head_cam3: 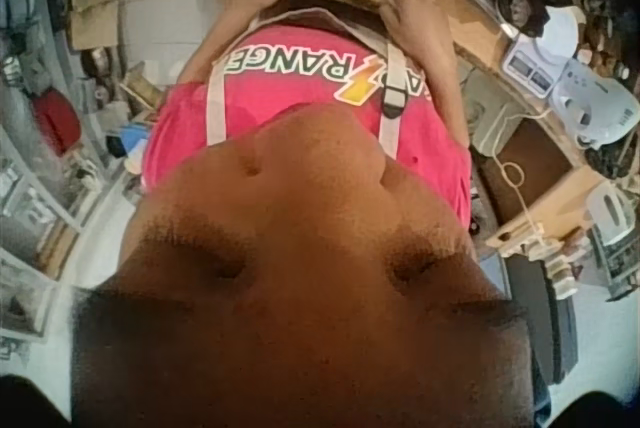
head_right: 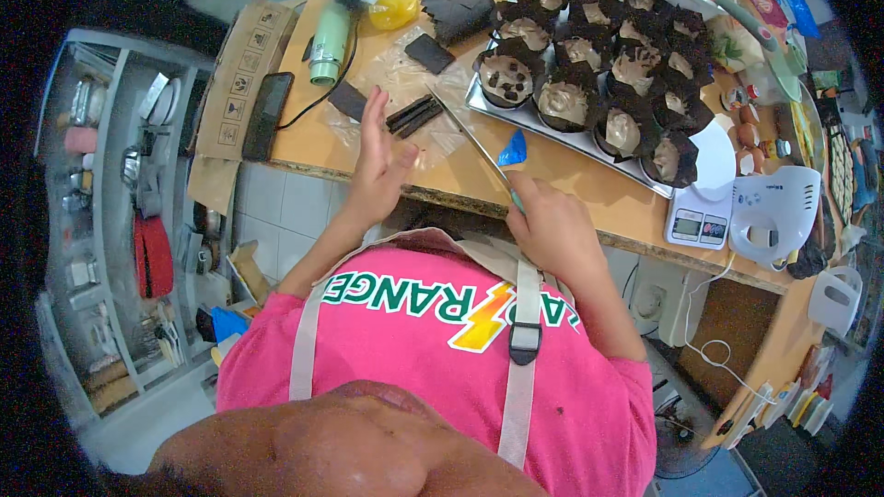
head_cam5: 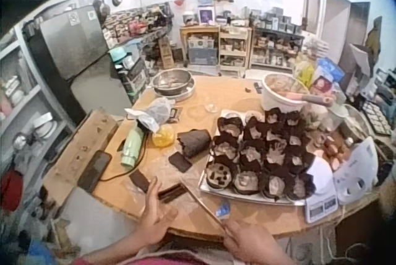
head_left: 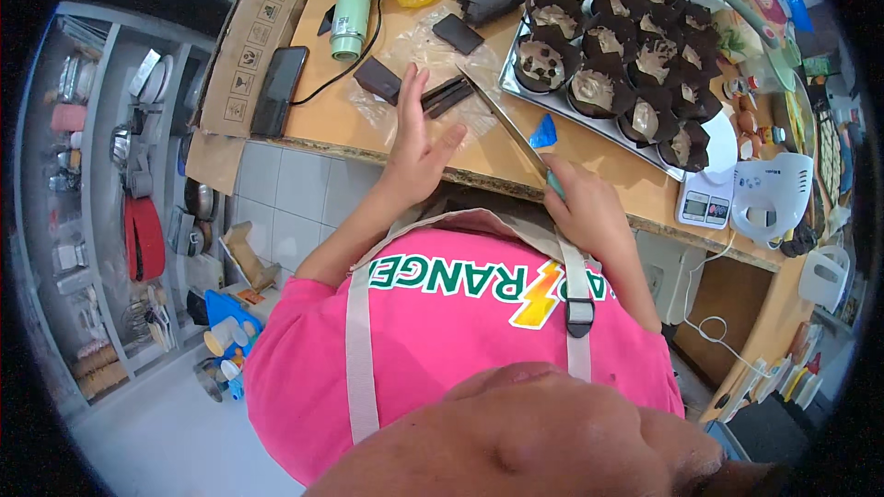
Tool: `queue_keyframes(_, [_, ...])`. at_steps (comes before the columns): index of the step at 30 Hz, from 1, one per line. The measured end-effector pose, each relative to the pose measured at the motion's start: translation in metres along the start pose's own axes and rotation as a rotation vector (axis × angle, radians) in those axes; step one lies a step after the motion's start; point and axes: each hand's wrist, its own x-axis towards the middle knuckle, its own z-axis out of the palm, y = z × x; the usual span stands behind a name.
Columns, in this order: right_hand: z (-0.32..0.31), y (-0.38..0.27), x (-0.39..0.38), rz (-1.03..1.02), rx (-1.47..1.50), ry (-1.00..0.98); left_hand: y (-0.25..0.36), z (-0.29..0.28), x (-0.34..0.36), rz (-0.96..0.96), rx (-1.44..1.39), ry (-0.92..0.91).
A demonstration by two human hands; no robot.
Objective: The person cuts small pieces of chocolate with a knife and places them on top of the batter in muffin liners arranged on a tray.
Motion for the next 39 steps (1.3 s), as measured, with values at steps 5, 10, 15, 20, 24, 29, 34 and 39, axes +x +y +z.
queue_keyframes(5, [-0.002,-0.002,0.001,-0.003,0.003,-0.028,-0.007,0.007,-0.001,-0.028,-0.436,0.114])
queue_keyframes(10, [-0.003,-0.004,-0.002,0.022,0.031,-0.057,0.003,0.005,-0.003,-0.149,-0.548,0.080])
queue_keyframes(15, [0.001,-0.001,-0.004,0.000,0.031,-0.025,0.016,-0.008,0.002,0.033,0.365,-0.126])
queue_keyframes(20, [-0.001,-0.006,-0.002,0.016,0.010,-0.037,0.003,-0.006,0.006,0.173,0.631,-0.103])
queue_keyframes(24, [0.001,-0.004,-0.004,0.012,0.016,-0.030,-0.004,-0.006,0.010,0.161,0.629,-0.090])
queue_keyframes(29, [0.000,-0.003,-0.004,-0.006,0.024,-0.018,-0.009,-0.003,0.013,0.117,0.535,-0.070])
queue_keyframes(34, [0.002,0.000,-0.005,0.014,0.029,-0.033,-0.011,0.000,0.014,0.108,0.560,-0.001])
queue_keyframes(39, [-0.001,-0.009,-0.004,0.017,0.032,0.025,-0.015,-0.001,0.018,0.112,0.573,-0.064])
